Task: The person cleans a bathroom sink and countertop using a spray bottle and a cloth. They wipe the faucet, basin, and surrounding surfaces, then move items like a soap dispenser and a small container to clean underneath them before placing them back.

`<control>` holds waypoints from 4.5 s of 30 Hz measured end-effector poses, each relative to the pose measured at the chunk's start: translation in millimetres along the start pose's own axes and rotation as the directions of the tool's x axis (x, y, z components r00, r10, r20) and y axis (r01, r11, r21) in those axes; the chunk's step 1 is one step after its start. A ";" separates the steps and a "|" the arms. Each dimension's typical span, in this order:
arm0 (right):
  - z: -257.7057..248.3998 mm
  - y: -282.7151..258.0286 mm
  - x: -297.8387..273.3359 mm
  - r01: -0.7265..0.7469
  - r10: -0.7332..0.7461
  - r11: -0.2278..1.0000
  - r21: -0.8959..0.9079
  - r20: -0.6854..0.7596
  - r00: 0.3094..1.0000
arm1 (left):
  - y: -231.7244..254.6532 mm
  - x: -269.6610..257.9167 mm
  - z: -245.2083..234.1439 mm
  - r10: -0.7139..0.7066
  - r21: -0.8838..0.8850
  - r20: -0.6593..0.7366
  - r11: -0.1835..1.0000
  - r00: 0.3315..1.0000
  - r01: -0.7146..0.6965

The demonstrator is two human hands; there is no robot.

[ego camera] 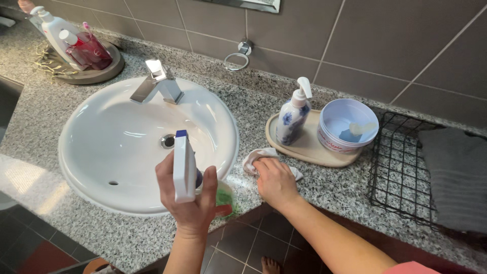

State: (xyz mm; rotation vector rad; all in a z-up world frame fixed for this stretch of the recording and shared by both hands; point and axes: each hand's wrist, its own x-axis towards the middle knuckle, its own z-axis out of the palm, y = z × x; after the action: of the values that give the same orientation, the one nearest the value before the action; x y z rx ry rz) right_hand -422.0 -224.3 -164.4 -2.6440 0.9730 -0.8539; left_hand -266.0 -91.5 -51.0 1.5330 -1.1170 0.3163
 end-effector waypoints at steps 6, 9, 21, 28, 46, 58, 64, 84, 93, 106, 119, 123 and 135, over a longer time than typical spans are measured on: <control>-8.1 14.2 -7.9 0.041 -0.040 0.997 0.068 -0.023 0.999 | -29.5 -69.6 12.8 -0.159 0.220 0.046 0.965 0.986 0.145; -14.2 23.5 -12.8 -0.015 0.018 0.997 0.082 -0.036 0.999 | -34.2 -91.5 14.3 -0.195 0.344 0.056 0.925 0.979 0.165; -41.0 40.9 -18.5 -0.270 0.285 0.953 0.135 -0.107 0.953 | -17.0 -174.2 -2.1 -0.376 0.380 0.039 0.863 0.926 0.334; -34.9 42.2 -30.4 -0.123 0.131 0.990 0.066 -0.139 0.982 | 16.2 -126.1 66.2 -0.186 0.002 0.411 0.979 0.892 0.203; -76.8 87.0 18.3 -0.196 0.280 0.942 0.273 -0.314 0.907 | 23.6 11.7 244.8 -0.324 -0.089 0.360 0.922 0.875 0.378; -10.1 135.6 111.8 -0.438 0.445 0.888 0.138 -0.024 0.895 | -9.1 39.0 236.9 -0.273 -0.044 -0.052 0.962 0.961 0.271; -4.2 114.7 107.1 -0.248 0.211 0.967 0.055 0.374 0.903 | -55.1 73.3 236.6 -0.302 0.054 -0.004 0.952 0.953 0.302; -32.5 126.7 87.0 -0.303 0.287 0.953 -0.022 0.389 0.875 | -66.4 8.0 254.6 -0.416 0.238 -0.113 0.870 0.902 0.431; -39.8 91.3 63.4 -0.325 0.263 0.945 0.050 0.475 0.840 | -7.0 13.4 267.8 -0.395 0.014 0.212 0.916 0.894 0.401; -26.9 78.6 11.3 -0.074 0.149 0.971 -0.228 0.335 0.930 | 44.1 12.6 292.7 -0.349 0.115 0.797 0.888 0.493 0.444; -35.8 52.8 -7.9 -0.001 -0.062 0.979 0.203 0.302 0.951 | 17.0 10.5 209.9 -0.300 0.081 0.450 0.952 0.841 0.296; -62.1 60.8 -17.8 0.015 -0.043 0.994 0.110 0.253 0.966 | 9.5 12.4 188.3 -0.422 0.072 0.367 0.901 0.829 0.427; -162.7 92.0 34.3 -0.489 0.465 0.863 0.128 0.177 0.867 | -11.6 -4.2 153.5 -0.371 0.116 0.245 0.929 0.896 0.353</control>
State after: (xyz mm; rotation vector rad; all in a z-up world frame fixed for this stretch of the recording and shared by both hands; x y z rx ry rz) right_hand -544.3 -314.5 -50.3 -2.1359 1.3693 -0.5902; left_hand -315.7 -225.4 -108.5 1.8461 -1.0009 -0.1102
